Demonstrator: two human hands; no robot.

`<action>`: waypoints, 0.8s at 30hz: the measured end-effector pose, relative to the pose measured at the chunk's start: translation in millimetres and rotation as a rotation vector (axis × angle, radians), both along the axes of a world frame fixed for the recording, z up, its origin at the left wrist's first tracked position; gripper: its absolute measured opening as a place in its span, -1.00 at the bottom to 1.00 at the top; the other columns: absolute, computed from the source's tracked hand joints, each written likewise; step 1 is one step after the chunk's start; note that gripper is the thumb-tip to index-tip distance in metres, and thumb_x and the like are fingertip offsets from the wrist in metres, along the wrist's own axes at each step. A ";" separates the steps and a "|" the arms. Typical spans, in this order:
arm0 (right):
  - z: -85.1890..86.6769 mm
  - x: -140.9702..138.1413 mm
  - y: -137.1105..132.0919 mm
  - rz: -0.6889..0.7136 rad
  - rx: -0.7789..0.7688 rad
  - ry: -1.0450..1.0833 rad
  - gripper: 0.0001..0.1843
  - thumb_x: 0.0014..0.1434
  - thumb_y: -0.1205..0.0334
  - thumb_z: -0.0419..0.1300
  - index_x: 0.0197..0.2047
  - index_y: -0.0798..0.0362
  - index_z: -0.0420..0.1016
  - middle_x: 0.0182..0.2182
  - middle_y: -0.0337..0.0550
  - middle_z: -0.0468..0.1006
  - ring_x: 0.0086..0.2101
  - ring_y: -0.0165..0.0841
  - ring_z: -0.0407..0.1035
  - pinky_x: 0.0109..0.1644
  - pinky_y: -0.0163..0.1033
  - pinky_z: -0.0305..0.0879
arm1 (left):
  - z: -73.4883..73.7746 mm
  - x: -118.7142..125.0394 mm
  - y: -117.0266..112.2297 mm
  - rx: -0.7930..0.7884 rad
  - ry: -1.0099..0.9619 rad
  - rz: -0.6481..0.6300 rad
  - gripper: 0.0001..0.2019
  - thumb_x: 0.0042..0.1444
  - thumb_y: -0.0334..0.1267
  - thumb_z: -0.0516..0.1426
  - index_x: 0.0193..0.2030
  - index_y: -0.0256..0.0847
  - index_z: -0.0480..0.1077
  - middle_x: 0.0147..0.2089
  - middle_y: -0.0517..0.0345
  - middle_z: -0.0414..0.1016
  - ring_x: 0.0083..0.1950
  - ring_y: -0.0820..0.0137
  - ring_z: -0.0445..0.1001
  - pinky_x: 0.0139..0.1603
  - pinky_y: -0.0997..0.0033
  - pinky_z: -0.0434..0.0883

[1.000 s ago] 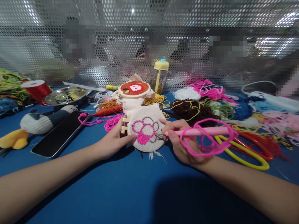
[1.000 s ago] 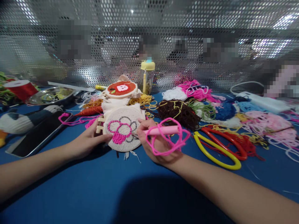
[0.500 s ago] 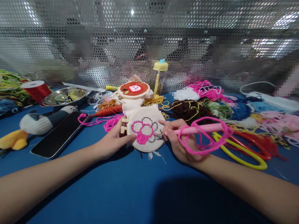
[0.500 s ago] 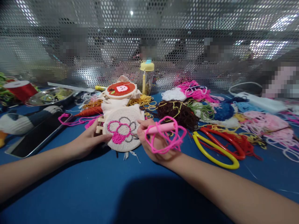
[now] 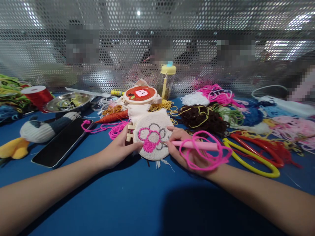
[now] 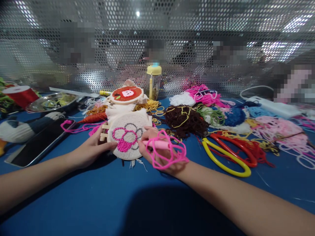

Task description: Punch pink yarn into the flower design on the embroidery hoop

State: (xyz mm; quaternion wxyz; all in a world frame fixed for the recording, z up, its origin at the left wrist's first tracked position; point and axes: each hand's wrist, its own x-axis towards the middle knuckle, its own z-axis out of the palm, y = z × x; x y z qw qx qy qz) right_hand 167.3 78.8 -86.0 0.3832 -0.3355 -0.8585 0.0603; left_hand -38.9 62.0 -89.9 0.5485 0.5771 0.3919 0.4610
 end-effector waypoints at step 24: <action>58.0 -2.1 -18.0 -0.059 -0.353 -0.055 -0.80 -0.05 0.11 0.16 -0.46 0.09 0.38 -0.75 -0.37 0.22 -0.70 -0.56 0.10 -0.65 -0.40 0.03 | 12.4 5.3 0.8 -0.201 -0.290 0.065 -0.56 -0.14 -0.51 0.11 -0.05 -0.20 0.20 -0.26 0.14 0.43 -0.28 0.40 0.41 -0.30 0.47 0.33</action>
